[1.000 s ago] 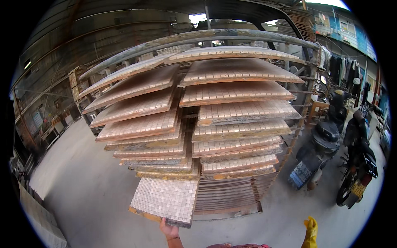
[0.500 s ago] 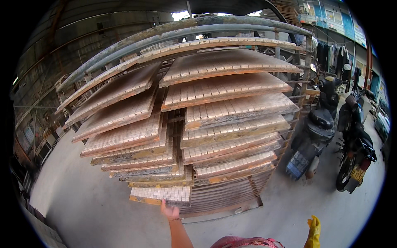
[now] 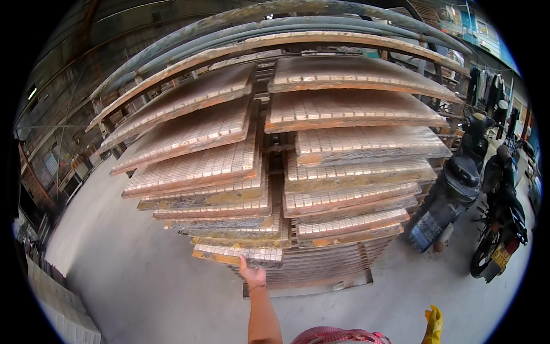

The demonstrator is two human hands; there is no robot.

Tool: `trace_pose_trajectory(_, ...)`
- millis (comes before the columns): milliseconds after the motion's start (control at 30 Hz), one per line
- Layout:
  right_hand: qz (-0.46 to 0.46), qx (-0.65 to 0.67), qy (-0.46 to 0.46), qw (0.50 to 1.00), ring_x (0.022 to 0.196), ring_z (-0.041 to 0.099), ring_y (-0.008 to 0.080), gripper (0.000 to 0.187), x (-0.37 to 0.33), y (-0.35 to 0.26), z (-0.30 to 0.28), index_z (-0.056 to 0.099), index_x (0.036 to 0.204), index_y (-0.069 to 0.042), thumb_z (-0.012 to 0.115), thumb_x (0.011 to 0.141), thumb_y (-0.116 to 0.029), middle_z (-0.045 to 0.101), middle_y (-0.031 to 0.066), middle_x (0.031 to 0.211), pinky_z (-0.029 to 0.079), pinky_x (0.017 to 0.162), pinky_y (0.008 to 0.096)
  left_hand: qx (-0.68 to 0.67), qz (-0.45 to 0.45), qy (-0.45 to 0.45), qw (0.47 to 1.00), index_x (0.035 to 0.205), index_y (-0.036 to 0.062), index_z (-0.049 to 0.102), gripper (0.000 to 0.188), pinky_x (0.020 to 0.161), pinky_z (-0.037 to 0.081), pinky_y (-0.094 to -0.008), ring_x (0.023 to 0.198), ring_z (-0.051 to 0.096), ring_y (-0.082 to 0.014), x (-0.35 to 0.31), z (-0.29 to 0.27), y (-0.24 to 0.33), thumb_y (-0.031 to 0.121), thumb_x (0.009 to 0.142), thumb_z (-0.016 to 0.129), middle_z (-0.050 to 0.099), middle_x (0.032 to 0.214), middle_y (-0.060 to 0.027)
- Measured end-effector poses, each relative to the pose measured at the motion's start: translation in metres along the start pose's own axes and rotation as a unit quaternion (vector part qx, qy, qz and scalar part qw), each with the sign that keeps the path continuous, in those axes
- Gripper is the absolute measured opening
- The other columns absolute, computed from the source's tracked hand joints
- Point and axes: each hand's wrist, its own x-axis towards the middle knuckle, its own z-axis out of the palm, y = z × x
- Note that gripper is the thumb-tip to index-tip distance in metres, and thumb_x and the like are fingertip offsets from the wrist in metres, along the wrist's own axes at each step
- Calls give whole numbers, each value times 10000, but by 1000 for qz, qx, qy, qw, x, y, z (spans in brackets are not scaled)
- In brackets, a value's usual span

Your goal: The person repeatedly picks up square mosaic tile sheets from a metal rack, places them on a work surface, and wipes the surface with a white cloth. The person wears yellow gloves and uses a small metal tool to assist in the wiping process. The task involves handling multiple tile sheets one by one in a repetitive cycle.

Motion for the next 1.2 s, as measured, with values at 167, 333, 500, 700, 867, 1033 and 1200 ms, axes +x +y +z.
trace_pose_trajectory(167,-17,17,-37,999,841,599,199,284,0,4,9,564,1111,-37,488,922,-235,618,129,901,498,814,307,27,-18,55,998,1148,121,529,475,876,380,-390,983,506,-189,1,28,-24,415,800,663,570,1068,4)
trace_pose_trajectory(333,-12,-4,-27,1000,858,606,214,302,-36,-17,26,556,1123,-4,464,924,-211,625,162,912,500,823,308,12,12,117,993,1194,139,499,525,752,408,-322,857,486,-156,20,12,-26,497,825,603,546,1018,0)
trace_pose_trajectory(500,-20,25,31,999,818,619,219,293,-66,33,-43,566,1112,-8,458,918,-200,634,155,886,514,776,320,106,26,221,969,1270,175,449,640,533,334,-240,600,360,-109,9,36,-27,568,790,603,389,730,17)
trace_pose_trajectory(700,9,103,230,968,626,616,185,266,-167,133,-151,607,1029,-39,496,895,-240,638,122,728,521,595,297,69,-26,-41,996,1335,128,382,764,427,228,-199,507,275,-72,-26,13,-13,675,805,438,479,778,34)
trace_pose_trajectory(867,59,148,327,931,661,614,200,276,-327,252,-234,600,1028,-31,496,886,-244,641,132,770,507,656,306,276,-64,139,949,1007,112,515,532,417,232,-226,478,278,-95,-134,-83,-88,613,832,468,461,741,42)
trace_pose_trajectory(1033,208,139,415,875,671,629,203,289,-497,294,-236,604,1026,-19,485,876,-235,655,152,797,509,677,307,533,-441,41,721,960,128,540,387,465,327,-317,515,365,-158,-337,-218,-168,493,872,443,488,721,9)
trace_pose_trajectory(1200,294,229,507,777,753,632,203,309,-633,321,-237,597,1039,-6,482,874,-240,653,155,871,497,737,311,588,-655,-158,447,912,144,565,272,513,421,-409,553,452,-221,-518,-255,-239,372,912,418,516,702,-24)
